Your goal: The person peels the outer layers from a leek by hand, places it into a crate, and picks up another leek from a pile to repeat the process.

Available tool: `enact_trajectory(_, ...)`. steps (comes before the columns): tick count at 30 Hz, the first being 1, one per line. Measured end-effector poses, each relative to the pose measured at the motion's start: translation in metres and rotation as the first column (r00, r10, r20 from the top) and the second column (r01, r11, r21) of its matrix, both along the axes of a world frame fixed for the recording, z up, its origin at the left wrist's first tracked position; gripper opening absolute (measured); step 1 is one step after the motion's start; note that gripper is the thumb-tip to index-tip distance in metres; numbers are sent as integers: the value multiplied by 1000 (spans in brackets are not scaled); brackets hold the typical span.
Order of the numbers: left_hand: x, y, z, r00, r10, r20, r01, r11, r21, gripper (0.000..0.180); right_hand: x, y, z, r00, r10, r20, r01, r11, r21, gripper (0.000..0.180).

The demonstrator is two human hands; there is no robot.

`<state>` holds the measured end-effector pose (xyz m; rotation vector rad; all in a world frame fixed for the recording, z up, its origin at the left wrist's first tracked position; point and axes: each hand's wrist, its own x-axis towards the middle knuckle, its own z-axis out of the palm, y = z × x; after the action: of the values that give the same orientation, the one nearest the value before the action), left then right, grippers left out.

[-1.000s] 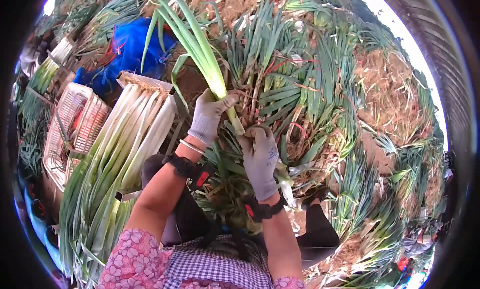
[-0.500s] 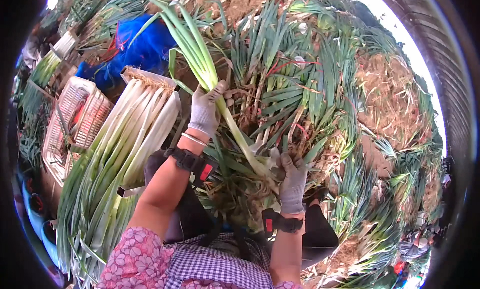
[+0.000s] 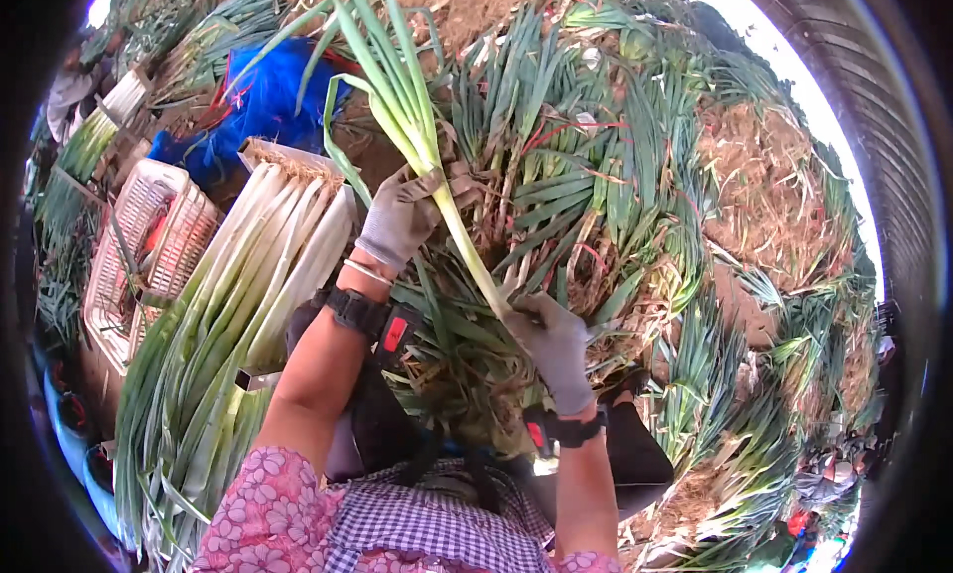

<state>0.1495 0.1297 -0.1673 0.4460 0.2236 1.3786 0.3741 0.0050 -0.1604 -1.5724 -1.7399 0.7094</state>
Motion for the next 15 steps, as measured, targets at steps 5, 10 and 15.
enact_trajectory(5,-21,1,5,964,249,-95,-256,965,-63,19,131,-26,-24,756,-421,501,524,848,-79,25)
enact_trajectory(10,-4,2,6,964,208,-167,-227,968,-110,18,150,-25,-6,784,-580,220,551,814,181,34)
enact_trajectory(15,13,-7,0,973,49,-226,-43,999,28,21,-29,33,35,961,-128,246,3,892,451,38)
